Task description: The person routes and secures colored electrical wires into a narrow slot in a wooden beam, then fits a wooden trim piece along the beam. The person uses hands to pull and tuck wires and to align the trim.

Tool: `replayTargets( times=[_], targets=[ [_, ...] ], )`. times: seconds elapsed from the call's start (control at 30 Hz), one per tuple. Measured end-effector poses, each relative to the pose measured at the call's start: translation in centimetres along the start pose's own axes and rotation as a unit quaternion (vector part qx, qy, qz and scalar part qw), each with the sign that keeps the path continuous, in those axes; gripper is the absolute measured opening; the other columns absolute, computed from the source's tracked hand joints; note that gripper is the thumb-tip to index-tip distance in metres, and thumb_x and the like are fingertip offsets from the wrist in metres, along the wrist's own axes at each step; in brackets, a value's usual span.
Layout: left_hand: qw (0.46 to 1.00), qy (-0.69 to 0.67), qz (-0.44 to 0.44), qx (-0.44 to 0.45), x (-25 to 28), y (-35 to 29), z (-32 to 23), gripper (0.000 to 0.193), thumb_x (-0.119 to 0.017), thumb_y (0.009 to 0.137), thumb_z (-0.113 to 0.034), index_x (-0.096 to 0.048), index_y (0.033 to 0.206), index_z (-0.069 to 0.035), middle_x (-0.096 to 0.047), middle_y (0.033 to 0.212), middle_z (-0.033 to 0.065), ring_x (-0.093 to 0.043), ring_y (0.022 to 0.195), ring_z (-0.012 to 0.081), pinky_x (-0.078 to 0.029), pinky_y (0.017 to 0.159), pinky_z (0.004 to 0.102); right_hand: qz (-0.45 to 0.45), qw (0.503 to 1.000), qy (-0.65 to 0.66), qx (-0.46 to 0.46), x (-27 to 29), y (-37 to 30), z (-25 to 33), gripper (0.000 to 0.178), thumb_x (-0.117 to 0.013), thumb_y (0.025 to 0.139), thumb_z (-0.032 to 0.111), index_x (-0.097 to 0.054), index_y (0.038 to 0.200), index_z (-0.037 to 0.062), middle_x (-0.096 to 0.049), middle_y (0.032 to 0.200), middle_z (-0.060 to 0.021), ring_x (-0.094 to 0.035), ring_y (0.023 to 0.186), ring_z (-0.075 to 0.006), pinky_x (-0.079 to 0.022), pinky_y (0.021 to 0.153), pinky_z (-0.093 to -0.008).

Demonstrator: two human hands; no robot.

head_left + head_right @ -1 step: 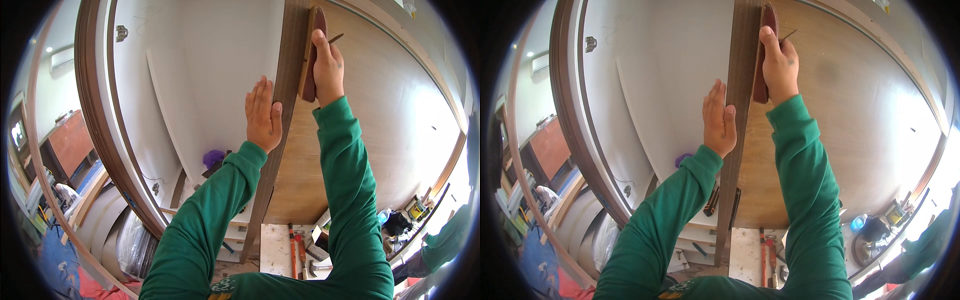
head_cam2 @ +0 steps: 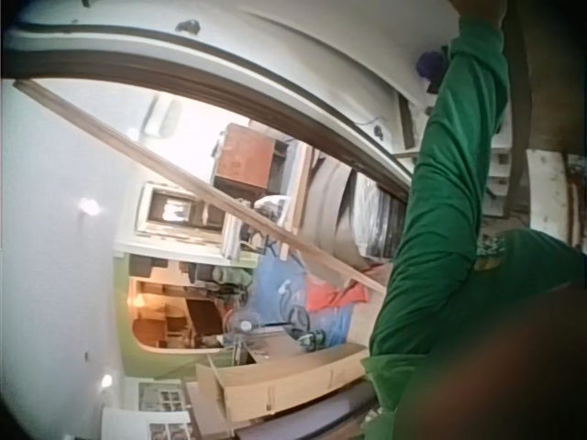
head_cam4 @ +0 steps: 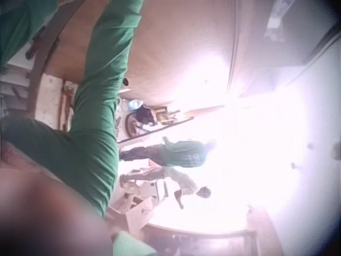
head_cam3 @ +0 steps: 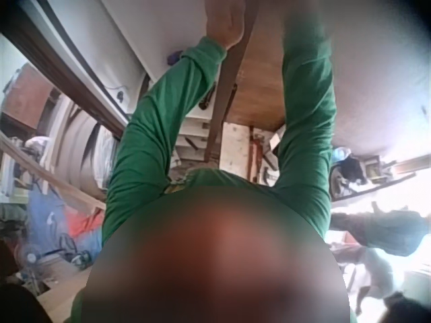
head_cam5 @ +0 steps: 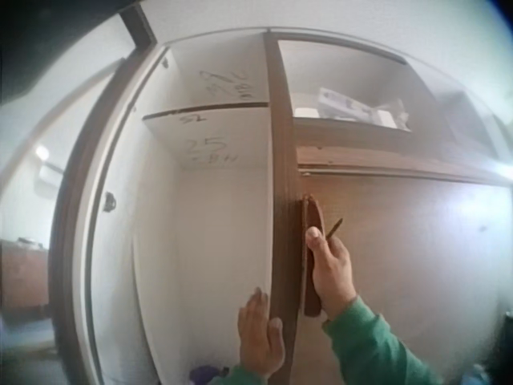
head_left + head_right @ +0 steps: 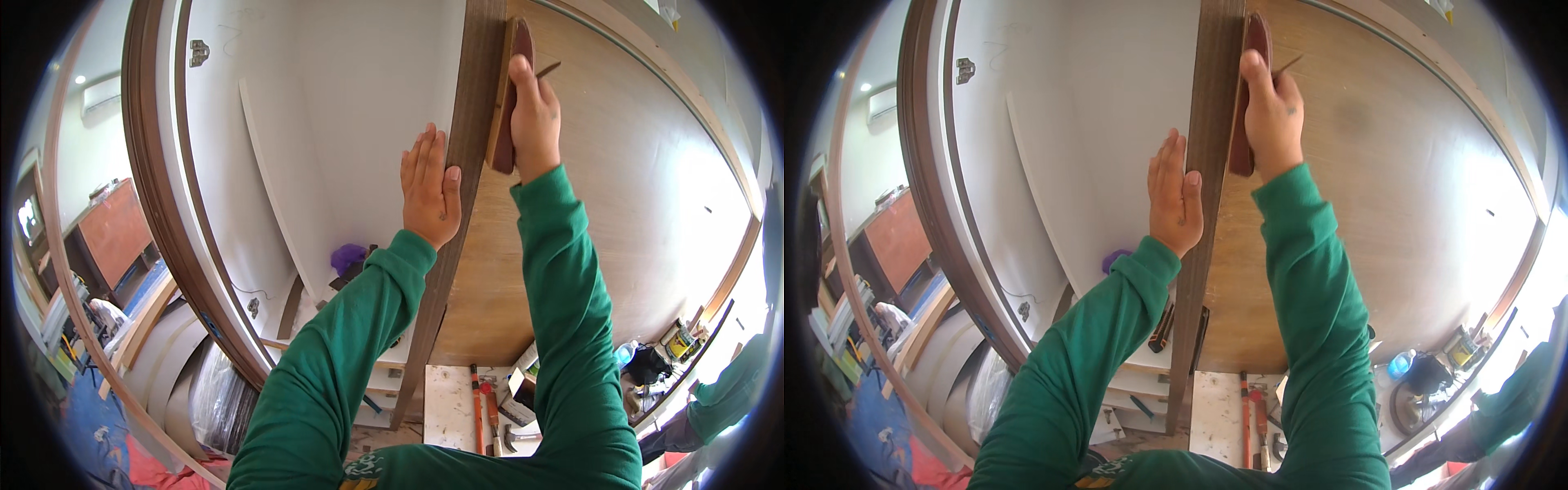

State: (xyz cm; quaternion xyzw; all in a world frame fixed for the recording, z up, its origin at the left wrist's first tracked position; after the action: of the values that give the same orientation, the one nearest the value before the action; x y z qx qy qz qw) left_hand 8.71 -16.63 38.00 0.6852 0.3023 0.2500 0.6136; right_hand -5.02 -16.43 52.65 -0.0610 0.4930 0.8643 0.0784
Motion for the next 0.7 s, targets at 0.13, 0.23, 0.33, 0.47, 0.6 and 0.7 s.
replayTargets(
  times=[0.13, 0.23, 0.33, 0.47, 0.6, 0.7],
  targets=[
    [1.000, 0.013, -0.001, 0.003, 0.0, 0.0, -0.2, 0.051, -0.039, 0.110, -0.021, -0.039, 0.154, 0.003, -0.039, 0.161, 0.0235, -0.037, 0.148, 0.0416, -0.022, 0.124, 0.0522, -0.010, 0.999, 0.019, -0.036, 0.6, -4.7, -1.6, 0.050, -0.069, 0.099, 0.047, -0.063, 0.091, -0.0022, -0.063, 0.086, -0.0034, -0.053, 0.080, -0.0101, -0.047, 0.071, -0.0282],
    [1.000, 0.009, -0.003, 0.003, 0.0, 0.1, -0.2, 0.051, -0.040, 0.110, -0.020, -0.039, 0.155, 0.003, -0.039, 0.161, 0.0235, -0.036, 0.149, 0.0405, -0.021, 0.124, 0.0521, -0.007, 0.997, 0.072, -0.038, 0.3, -4.7, -1.6, 0.050, -0.069, 0.099, 0.047, -0.064, 0.092, -0.0018, -0.063, 0.086, -0.0041, -0.054, 0.082, -0.0104, -0.047, 0.073, -0.0271],
    [1.000, -0.003, -0.003, 0.001, 0.0, 0.1, -0.1, 0.051, -0.040, 0.110, -0.020, -0.039, 0.155, 0.003, -0.039, 0.161, 0.0236, -0.036, 0.150, 0.0404, -0.021, 0.124, 0.0521, -0.001, 0.999, 0.030, -0.036, 0.1, -1.4, -0.2, 0.053, -0.070, 0.097, 0.051, -0.063, 0.092, -0.0015, -0.060, 0.084, -0.0036, -0.052, 0.078, -0.0110, -0.046, 0.069, -0.0288],
    [1.000, 0.003, -0.001, -0.003, -0.1, 0.0, 0.1, 0.050, -0.040, 0.110, -0.020, -0.039, 0.154, 0.003, -0.039, 0.161, 0.0242, -0.036, 0.149, 0.0413, -0.022, 0.124, 0.0525, 0.003, 0.999, 0.037, -0.015, -0.1, -1.1, -0.5, 0.052, -0.068, 0.099, 0.050, -0.063, 0.093, -0.0014, -0.059, 0.083, -0.0024, -0.052, 0.077, -0.0104, -0.045, 0.067, -0.0285],
    [1.000, 0.002, -0.006, -0.007, -0.1, -0.1, 0.2, 0.050, -0.041, 0.109, -0.019, -0.040, 0.154, 0.003, -0.040, 0.160, 0.0247, -0.037, 0.149, 0.0420, -0.023, 0.123, 0.0530, 0.022, 0.997, 0.066, -0.032, 1.0, -6.6, -3.1, 0.047, -0.067, 0.101, 0.045, -0.063, 0.102, -0.0023, -0.061, 0.089, -0.0020, -0.052, 0.081, -0.0090, -0.046, 0.071, -0.0265],
    [1.000, -0.009, -0.009, 0.006, -0.1, -0.1, 0.1, 0.051, -0.041, 0.110, -0.022, -0.040, 0.155, 0.000, -0.039, 0.162, 0.0204, -0.035, 0.151, 0.0386, -0.019, 0.125, 0.0537, 0.012, 0.989, 0.082, -0.120, 1.3, -9.4, -4.3, 0.049, -0.066, 0.101, 0.048, -0.064, 0.100, -0.0009, -0.058, 0.091, 0.0013, -0.049, 0.083, -0.0081, -0.044, 0.074, -0.0249]
  ],
)
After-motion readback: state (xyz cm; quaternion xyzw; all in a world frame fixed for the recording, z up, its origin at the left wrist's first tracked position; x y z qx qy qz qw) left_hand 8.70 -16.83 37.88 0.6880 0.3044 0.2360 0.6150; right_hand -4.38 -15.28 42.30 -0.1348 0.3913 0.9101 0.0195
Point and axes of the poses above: each hand's wrist, its own y-axis towards the middle knuckle, its own x-axis out of the back of the hand, z = x × y, the point moved 1 cm from there along y, towards the middle knuckle
